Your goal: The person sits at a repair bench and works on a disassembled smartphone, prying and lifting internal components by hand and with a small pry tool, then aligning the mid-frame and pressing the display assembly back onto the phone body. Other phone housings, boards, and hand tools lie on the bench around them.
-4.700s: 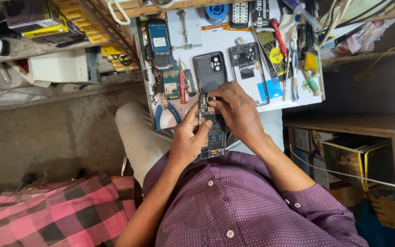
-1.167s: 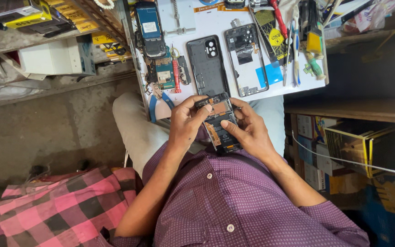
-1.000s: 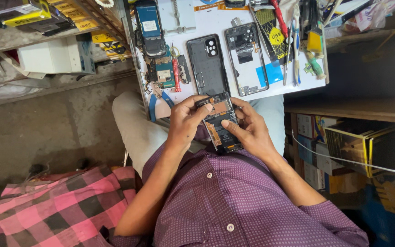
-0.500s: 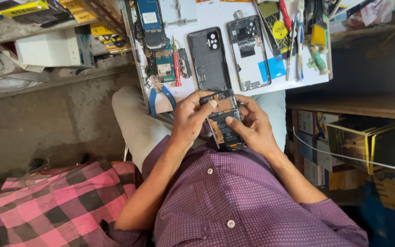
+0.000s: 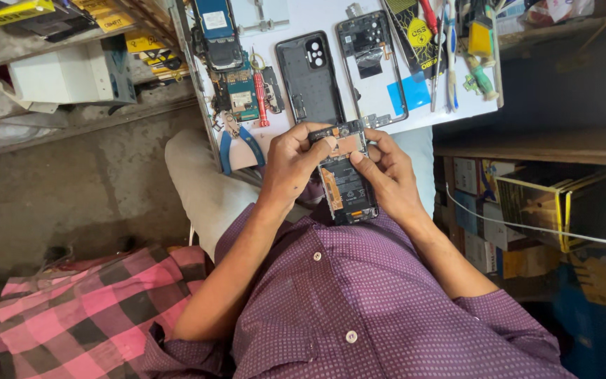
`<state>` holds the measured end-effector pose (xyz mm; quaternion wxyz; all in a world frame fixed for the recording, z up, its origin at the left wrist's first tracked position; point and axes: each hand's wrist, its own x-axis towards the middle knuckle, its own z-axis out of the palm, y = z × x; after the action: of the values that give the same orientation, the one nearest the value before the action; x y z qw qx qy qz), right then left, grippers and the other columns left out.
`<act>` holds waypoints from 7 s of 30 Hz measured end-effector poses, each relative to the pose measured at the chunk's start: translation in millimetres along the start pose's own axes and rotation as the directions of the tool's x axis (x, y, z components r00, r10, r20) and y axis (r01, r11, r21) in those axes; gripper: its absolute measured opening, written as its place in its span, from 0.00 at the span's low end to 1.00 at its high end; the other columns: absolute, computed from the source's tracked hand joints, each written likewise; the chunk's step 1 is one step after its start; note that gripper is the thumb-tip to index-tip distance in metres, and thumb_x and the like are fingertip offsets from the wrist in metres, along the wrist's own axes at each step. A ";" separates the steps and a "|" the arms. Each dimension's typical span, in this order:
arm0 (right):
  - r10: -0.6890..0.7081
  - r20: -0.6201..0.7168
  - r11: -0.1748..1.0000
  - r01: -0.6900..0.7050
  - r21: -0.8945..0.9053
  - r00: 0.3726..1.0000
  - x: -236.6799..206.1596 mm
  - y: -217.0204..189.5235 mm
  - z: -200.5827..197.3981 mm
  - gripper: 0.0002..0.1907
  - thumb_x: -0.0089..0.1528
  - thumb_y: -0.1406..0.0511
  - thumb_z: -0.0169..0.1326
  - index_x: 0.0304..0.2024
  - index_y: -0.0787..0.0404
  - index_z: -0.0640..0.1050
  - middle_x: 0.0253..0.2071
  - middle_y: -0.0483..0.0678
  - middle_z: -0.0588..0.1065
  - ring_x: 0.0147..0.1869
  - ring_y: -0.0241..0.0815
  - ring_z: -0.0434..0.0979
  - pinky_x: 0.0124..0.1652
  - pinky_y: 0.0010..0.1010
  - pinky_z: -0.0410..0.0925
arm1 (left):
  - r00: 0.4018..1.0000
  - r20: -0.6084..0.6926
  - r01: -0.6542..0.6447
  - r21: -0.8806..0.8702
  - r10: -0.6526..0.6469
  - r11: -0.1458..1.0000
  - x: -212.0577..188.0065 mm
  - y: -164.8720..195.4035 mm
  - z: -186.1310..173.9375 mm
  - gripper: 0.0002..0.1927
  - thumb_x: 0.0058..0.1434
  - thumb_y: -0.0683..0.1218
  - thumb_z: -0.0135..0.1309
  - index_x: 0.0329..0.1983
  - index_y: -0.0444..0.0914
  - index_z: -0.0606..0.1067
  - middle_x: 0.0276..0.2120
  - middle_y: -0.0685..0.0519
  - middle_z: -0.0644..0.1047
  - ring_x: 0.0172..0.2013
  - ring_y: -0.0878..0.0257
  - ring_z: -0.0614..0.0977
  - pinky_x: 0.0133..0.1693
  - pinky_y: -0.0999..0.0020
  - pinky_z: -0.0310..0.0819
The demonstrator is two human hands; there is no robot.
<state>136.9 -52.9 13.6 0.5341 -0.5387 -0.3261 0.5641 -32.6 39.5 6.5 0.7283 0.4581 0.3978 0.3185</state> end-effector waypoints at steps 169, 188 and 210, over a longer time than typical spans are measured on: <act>-0.294 -0.160 0.952 0.275 -0.133 0.942 97.7 -61.7 15.4 0.04 0.66 0.74 0.60 0.44 0.68 0.79 0.41 0.47 0.81 0.39 0.27 0.77 0.39 0.17 0.69 | 0.950 -0.135 -0.209 0.392 0.281 0.896 98.0 68.9 30.2 0.16 0.53 0.43 0.63 0.44 0.34 0.80 0.42 0.47 0.85 0.46 0.64 0.86 0.44 0.71 0.78; -0.294 -0.185 0.947 0.261 -0.185 0.937 93.9 -58.5 15.6 0.04 0.66 0.73 0.61 0.44 0.67 0.80 0.39 0.44 0.80 0.34 0.24 0.73 0.35 0.15 0.66 | 0.947 -0.077 -0.273 0.323 0.313 0.906 94.7 62.7 27.4 0.14 0.56 0.40 0.61 0.45 0.33 0.79 0.44 0.48 0.84 0.54 0.60 0.84 0.43 0.71 0.77; -0.271 -0.234 0.961 0.249 -0.120 0.934 96.4 -51.6 11.2 0.04 0.65 0.72 0.61 0.41 0.67 0.79 0.36 0.42 0.78 0.36 0.25 0.74 0.37 0.16 0.68 | 0.943 0.061 -0.330 0.271 0.326 0.904 91.9 56.7 20.9 0.14 0.58 0.38 0.58 0.48 0.31 0.77 0.44 0.48 0.82 0.48 0.67 0.82 0.46 0.73 0.76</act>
<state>153.8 52.5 39.6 0.6163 -0.5800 -0.3500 0.4016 24.1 128.4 37.8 0.5959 0.6182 0.3505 0.3741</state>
